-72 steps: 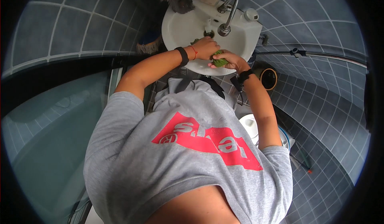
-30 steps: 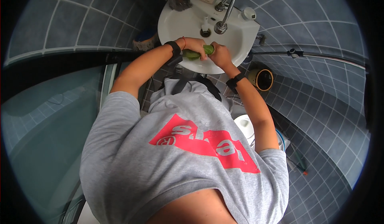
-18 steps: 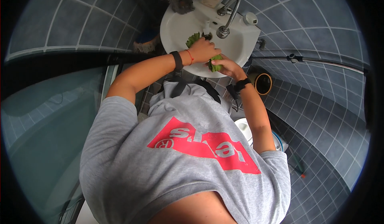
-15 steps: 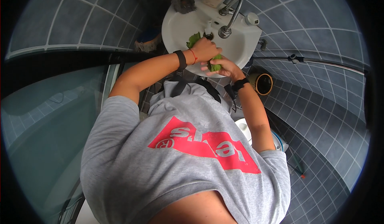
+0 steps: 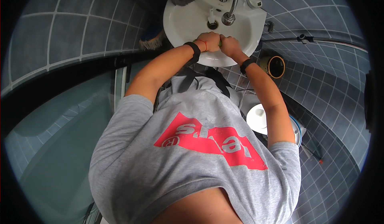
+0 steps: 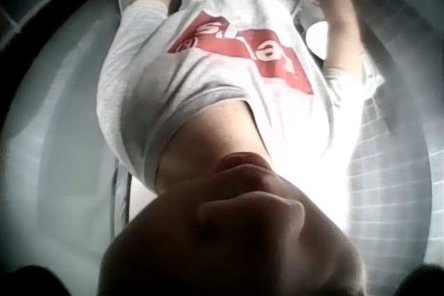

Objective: The person cleans a bathroom sink and faucet with a cloth, then walks to another room and wipes a vertical wooden post.

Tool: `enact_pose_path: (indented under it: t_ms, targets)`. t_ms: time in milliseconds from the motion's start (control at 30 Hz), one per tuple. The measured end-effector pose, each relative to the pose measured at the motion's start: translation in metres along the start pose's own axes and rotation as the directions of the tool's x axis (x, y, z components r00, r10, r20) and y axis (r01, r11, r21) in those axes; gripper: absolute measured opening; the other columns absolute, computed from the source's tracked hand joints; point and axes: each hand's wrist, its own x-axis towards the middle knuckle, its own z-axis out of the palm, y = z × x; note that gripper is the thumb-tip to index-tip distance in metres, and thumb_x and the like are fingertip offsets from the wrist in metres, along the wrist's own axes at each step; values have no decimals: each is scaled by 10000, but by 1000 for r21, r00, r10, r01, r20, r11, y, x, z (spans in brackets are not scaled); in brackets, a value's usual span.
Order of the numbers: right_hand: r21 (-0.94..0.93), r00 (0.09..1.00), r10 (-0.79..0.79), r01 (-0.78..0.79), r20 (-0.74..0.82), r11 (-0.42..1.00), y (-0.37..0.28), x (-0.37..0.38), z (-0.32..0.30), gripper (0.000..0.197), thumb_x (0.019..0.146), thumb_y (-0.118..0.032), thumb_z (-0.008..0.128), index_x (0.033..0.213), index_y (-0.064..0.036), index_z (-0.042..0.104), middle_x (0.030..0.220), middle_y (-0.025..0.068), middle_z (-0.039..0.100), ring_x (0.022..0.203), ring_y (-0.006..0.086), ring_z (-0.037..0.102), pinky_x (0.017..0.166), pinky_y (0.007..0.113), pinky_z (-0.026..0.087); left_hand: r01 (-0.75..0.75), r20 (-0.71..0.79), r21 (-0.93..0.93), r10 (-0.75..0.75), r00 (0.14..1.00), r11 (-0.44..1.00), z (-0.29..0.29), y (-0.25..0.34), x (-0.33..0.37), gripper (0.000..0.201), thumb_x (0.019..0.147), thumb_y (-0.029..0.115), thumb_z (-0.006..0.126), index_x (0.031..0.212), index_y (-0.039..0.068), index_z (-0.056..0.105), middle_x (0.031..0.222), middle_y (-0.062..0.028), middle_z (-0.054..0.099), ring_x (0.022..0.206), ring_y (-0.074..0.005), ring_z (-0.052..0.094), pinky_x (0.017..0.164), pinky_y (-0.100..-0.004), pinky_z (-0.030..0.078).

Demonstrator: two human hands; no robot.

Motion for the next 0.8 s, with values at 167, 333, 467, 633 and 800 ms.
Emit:
enact_pose_path:
  t_ms: [167,333,467,633,800]
  targets:
    - [-146,966,-191,167,-175,975,13,-1,-1,202,831,-166,600,1023,-133,547,794,120,689,683,345,689,589,451,547,163,237,-367,-78,969,916,6,-9,19,323,675,168,718,900,-60,682,793,-168,693,696,-286,659,634,-395,499]
    - [-256,885,-366,297,-289,920,7,-3,-15,181,824,-247,627,946,-156,528,719,64,636,618,277,683,516,387,526,230,235,-761,-73,969,606,17,-12,6,155,729,86,705,826,-31,672,633,-61,575,551,-221,553,532,-352,447]
    - [-267,891,-355,282,-284,922,-1,-3,-16,186,813,-250,636,936,-155,534,722,59,634,629,277,684,512,387,523,434,446,-807,-68,893,401,-5,-4,-8,134,733,92,719,707,30,603,640,-63,568,498,-164,511,468,-323,405]
    - [-200,890,-312,257,-333,946,-11,-2,-22,205,792,-237,648,948,-151,546,731,65,628,631,283,677,527,397,523,514,516,-846,-27,856,145,-13,-7,-18,182,753,82,700,680,44,538,574,-33,466,466,-156,468,455,-327,395]
    - [-222,898,-298,234,-325,947,-19,-2,-28,227,781,-235,658,963,-151,551,746,65,627,642,283,674,542,400,525,445,447,-889,-10,895,105,-14,-6,-25,190,743,73,697,661,37,529,567,-41,466,452,-161,455,449,-334,395]
